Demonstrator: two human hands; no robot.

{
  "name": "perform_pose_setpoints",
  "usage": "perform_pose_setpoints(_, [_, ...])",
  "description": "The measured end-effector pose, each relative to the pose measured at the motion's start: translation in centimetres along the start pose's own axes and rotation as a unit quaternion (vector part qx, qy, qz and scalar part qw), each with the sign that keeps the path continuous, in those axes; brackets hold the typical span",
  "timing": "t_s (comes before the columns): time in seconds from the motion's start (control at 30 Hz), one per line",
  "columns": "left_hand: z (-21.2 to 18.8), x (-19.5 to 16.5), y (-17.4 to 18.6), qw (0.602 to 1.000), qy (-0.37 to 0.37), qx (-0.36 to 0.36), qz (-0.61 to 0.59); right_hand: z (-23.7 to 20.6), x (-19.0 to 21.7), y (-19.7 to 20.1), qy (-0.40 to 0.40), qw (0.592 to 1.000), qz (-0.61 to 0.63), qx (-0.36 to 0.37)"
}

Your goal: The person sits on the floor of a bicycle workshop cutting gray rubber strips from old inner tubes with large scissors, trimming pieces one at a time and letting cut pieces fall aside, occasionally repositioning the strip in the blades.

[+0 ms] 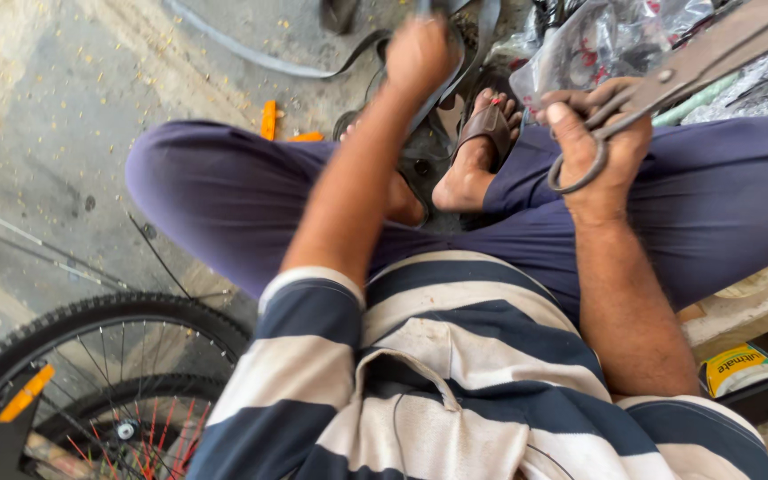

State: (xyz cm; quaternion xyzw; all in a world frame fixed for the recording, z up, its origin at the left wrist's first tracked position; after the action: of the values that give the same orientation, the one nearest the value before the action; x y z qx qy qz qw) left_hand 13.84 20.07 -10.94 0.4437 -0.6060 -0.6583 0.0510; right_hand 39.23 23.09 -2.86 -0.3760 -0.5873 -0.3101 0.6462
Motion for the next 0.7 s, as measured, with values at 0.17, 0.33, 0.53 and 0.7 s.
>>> perform_pose_setpoints(0.17, [-3.0, 0.1, -5.9, 0.995, -0.027, 0.092, 0.043, 2.2, -1.4, -1.1, 0.016, 0.997, -0.08, 0.015])
perform_pose_setpoints(0.33, [-0.5, 1.1, -4.6, 0.981, 0.075, 0.059, -0.169, 3.3, -1.5, -1.7, -0.002, 0.998, -0.056, 0.016])
perform_pose_setpoints(0.53, [1.8, -0.8, -0.4, 0.733, 0.131, 0.159, -0.648, 2.5, -0.8, -1.9, 0.03, 0.995, -0.092, 0.033])
perform_pose_setpoints(0.7, [-0.7, 0.0, 8.7, 0.761, 0.019, 0.085, -0.643, 0.4, -2.9, -2.0, -0.047, 0.978, -0.178, 0.1])
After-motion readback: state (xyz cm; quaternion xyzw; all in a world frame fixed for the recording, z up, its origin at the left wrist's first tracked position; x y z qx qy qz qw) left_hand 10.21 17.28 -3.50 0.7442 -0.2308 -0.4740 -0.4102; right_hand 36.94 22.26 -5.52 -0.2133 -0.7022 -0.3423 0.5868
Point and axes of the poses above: each hand's wrist, its own z-axis towards the middle knuckle, its own y-axis out of the back of the hand, x = y × z, the point moved 6 cm from there along z, towards the middle knuckle, and after that the axes turned 7 degrees about y, right-handed, at the moved point
